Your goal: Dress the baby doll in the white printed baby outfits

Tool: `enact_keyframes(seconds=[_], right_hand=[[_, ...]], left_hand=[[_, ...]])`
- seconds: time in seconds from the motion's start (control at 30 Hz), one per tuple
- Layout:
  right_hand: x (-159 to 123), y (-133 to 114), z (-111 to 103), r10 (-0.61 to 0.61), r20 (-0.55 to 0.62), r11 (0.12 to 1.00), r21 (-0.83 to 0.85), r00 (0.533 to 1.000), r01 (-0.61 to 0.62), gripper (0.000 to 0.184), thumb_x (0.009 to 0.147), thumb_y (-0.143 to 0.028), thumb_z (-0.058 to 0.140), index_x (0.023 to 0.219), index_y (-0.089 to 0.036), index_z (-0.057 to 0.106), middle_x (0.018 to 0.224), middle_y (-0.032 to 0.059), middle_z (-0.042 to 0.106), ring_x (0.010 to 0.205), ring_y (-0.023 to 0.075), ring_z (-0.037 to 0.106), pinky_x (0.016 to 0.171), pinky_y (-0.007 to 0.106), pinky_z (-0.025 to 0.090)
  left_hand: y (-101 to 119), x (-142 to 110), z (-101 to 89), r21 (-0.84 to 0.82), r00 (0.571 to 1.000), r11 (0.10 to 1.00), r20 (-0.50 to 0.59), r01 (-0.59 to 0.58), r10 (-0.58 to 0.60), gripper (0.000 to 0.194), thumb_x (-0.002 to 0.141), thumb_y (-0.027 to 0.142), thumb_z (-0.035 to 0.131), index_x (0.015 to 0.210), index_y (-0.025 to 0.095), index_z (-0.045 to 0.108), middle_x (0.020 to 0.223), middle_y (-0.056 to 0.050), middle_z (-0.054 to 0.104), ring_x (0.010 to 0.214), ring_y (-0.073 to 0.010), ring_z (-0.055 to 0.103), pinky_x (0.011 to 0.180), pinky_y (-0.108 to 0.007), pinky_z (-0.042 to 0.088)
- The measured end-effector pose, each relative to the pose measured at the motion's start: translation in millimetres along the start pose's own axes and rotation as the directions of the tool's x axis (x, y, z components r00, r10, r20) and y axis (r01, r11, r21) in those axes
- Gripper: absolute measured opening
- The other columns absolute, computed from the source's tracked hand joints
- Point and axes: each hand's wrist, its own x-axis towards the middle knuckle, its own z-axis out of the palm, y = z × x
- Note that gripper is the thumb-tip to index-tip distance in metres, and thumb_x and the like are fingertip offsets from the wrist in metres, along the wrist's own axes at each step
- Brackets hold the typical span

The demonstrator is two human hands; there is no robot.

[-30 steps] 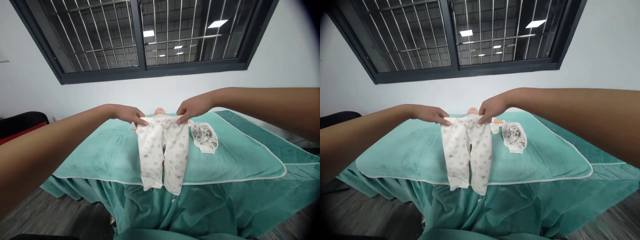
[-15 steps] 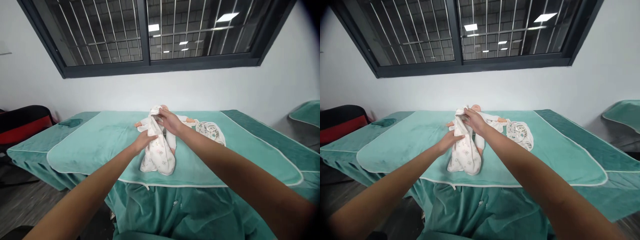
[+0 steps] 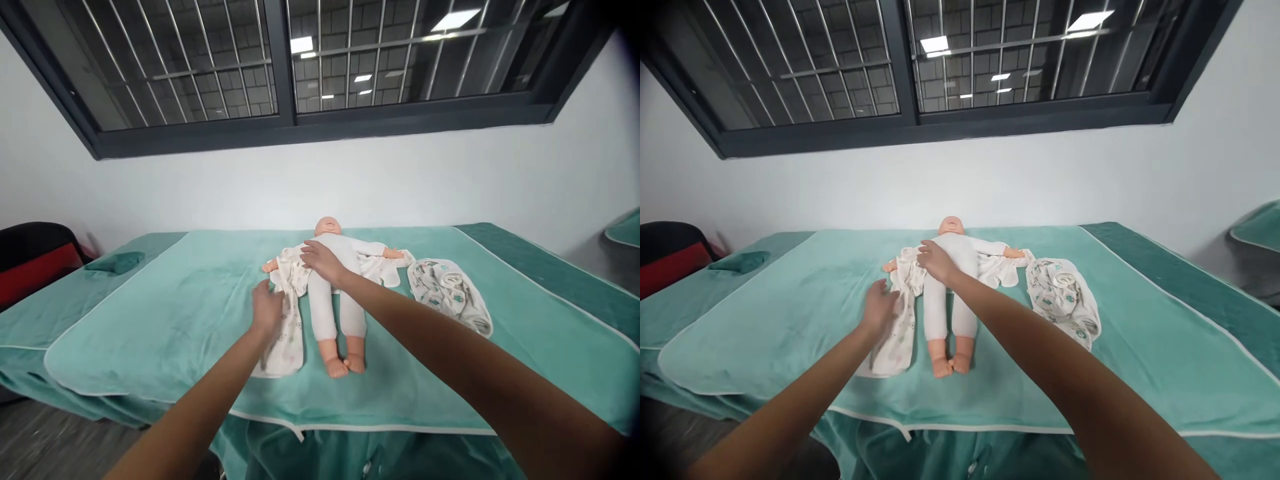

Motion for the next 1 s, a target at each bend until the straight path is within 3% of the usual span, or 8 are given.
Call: enact_keyframes(seconds=[0.07, 0.13, 0.3, 0.43, 0.5, 0.57, 0.77, 1.0], right_hand=[[12, 5, -20, -0.046, -0.055, 0.994, -0.1, 0.997, 0.04, 0.042, 0.078, -0.02, 0.053, 0.12, -0.022, 0.058, 0.128, 0.0081, 0.062, 0.114, 0.0202, 0.061, 0.103, 0.036, 0.047], [23, 12, -46, -0.068, -0.137, 0.977, -0.211, 0.988, 0.038, 0.042, 0.078, -0.018, 0.051, 0.119, -0.02, 0.059, 0.133, 0.0086, 0.058, 0.126, 0.0219, 0.053, 0.111, 0.037, 0.038], [50, 45, -105, 0.031, -0.328, 0.895, -0.411, 0.944, -0.172, 0.06, 0.085, -0.029, 0.051, 0.141, -0.008, 0.04, 0.149, 0.0226, 0.04, 0.142, 0.0314, 0.033, 0.118, 0.044, 0.023], [75, 67, -127, 0.191, -0.282, 0.823, -0.476, 0.94, -0.31, 0.079, 0.089, -0.049, 0.051, 0.15, -0.005, 0.026, 0.134, 0.0238, 0.058, 0.128, 0.0348, 0.052, 0.108, 0.043, 0.036], [89, 68, -130, 0.242, -0.217, 0.8, -0.507, 0.946, -0.321, 0.081, 0.088, -0.059, 0.052, 0.148, -0.008, 0.032, 0.134, 0.0226, 0.06, 0.126, 0.0352, 0.055, 0.104, 0.042, 0.039], [105, 63, -130, 0.274, -0.166, 0.783, -0.533, 0.947, -0.32, 0.078, 0.086, -0.064, 0.052, 0.141, -0.009, 0.046, 0.137, 0.0229, 0.058, 0.125, 0.0367, 0.056, 0.101, 0.041, 0.041], [159, 39, -93, 0.277, -0.029, 0.802, -0.544, 0.961, -0.247, 0.074, 0.083, -0.07, 0.053, 0.128, -0.011, 0.06, 0.132, 0.0208, 0.063, 0.117, 0.0361, 0.06, 0.095, 0.041, 0.046], [232, 44, 41, 0.205, 0.126, 0.876, -0.467, 0.971, -0.124, 0.102, 0.08, -0.076, 0.052, 0.152, -0.008, 0.029, 0.153, 0.0219, 0.042, 0.134, 0.0349, 0.047, 0.108, 0.042, 0.038]], left_hand=[[5, -5, 11.1, 0.041, 0.977, 0.976, 0.02, -0.215, 0.215, 0.043, 0.078, 0.023, 0.059, 0.12, 0.021, 0.054, 0.135, -0.013, 0.052, 0.136, -0.0285, 0.041, 0.112, -0.045, 0.035], [12, -11, 24.4, 0.017, 0.926, 0.937, 0.163, -0.348, 0.341, 0.036, 0.084, 0.027, 0.056, 0.119, 0.02, 0.056, 0.132, -0.012, 0.056, 0.131, -0.0269, 0.047, 0.114, -0.044, 0.033], [26, -16, 59.9, -0.147, 0.906, 0.988, 0.424, 0.056, 0.012, 0.056, 0.084, 0.047, 0.064, 0.129, 0.018, 0.051, 0.133, -0.015, 0.059, 0.123, -0.0293, 0.056, 0.106, -0.044, 0.043], [33, -3, 77.8, -0.393, 0.781, 0.855, 0.624, 0.337, -0.021, 0.061, 0.082, 0.057, 0.065, 0.131, 0.024, 0.053, 0.131, -0.012, 0.063, 0.109, -0.0276, 0.066, 0.093, -0.041, 0.055], [37, 7, 81.7, -0.429, 0.716, 0.787, 0.698, 0.444, -0.024, 0.063, 0.08, 0.057, 0.067, 0.131, 0.023, 0.053, 0.127, -0.014, 0.065, 0.099, -0.0279, 0.07, 0.085, -0.041, 0.058], [43, 17, 80.2, -0.439, 0.689, 0.755, 0.724, 0.487, -0.023, 0.066, 0.076, 0.056, 0.072, 0.13, 0.022, 0.055, 0.126, -0.016, 0.066, 0.095, -0.0285, 0.071, 0.081, -0.039, 0.06], [55, 68, 33.7, -0.432, 0.73, 0.767, 0.68, 0.474, -0.068, 0.074, 0.074, 0.06, 0.071, 0.135, 0.023, 0.053, 0.121, -0.016, 0.069, 0.096, -0.0307, 0.071, 0.078, -0.039, 0.059], [-4, 149, -65.3, -0.321, 0.813, 0.86, 0.559, 0.396, -0.166, 0.07, 0.075, 0.066, 0.065, 0.128, 0.022, 0.058, 0.113, -0.015, 0.072, 0.097, -0.03, 0.069, 0.079, -0.037, 0.058]])
